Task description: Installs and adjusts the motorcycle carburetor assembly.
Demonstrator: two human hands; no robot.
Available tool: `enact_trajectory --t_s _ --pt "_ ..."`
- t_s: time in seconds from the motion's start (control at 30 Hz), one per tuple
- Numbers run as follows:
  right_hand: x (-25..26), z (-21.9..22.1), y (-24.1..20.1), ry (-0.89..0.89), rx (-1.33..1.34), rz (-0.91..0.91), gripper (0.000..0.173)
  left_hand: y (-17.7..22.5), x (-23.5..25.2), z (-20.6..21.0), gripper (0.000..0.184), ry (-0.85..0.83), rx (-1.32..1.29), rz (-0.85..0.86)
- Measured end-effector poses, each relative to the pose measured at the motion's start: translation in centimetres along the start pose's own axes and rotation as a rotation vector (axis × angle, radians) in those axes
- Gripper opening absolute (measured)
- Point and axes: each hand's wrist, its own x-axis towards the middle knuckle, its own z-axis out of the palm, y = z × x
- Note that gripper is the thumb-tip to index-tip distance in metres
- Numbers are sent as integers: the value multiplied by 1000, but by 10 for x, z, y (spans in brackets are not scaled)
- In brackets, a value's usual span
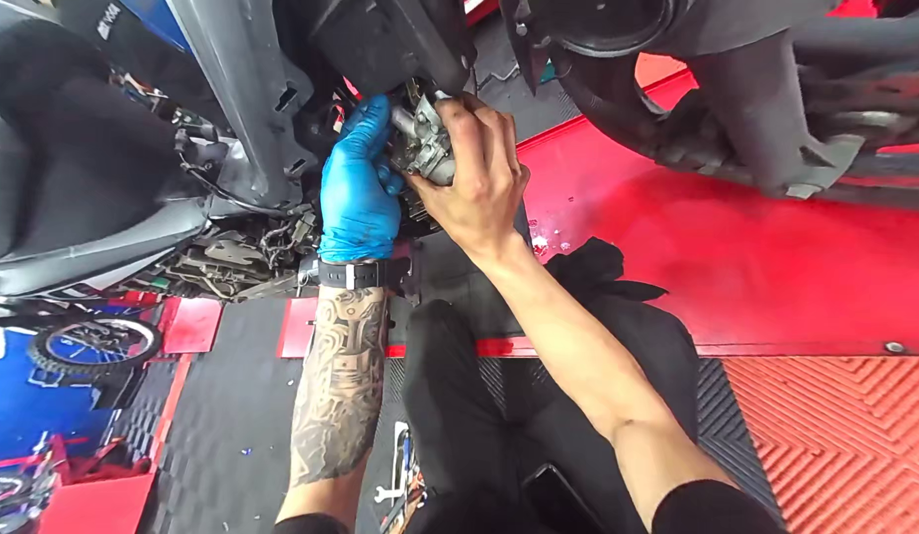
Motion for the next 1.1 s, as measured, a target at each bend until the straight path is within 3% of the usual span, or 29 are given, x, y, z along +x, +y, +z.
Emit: enact_trajectory --t_s 0.7,0.83,0.93,1.1 --pt "6 -4 -2 -67 147 120 74 -11 13 -25 25 -196 56 165" --pt "2 0 -4 -60 145 62 70 -16 12 -18 29 -41 127 248" --pt "-1 3 -6 -60 136 25 68 -14 8 -14 30 88 183 212" --pt "-5 9 -4 -18 93 -10 66 -10 4 -9 27 143 211 182"
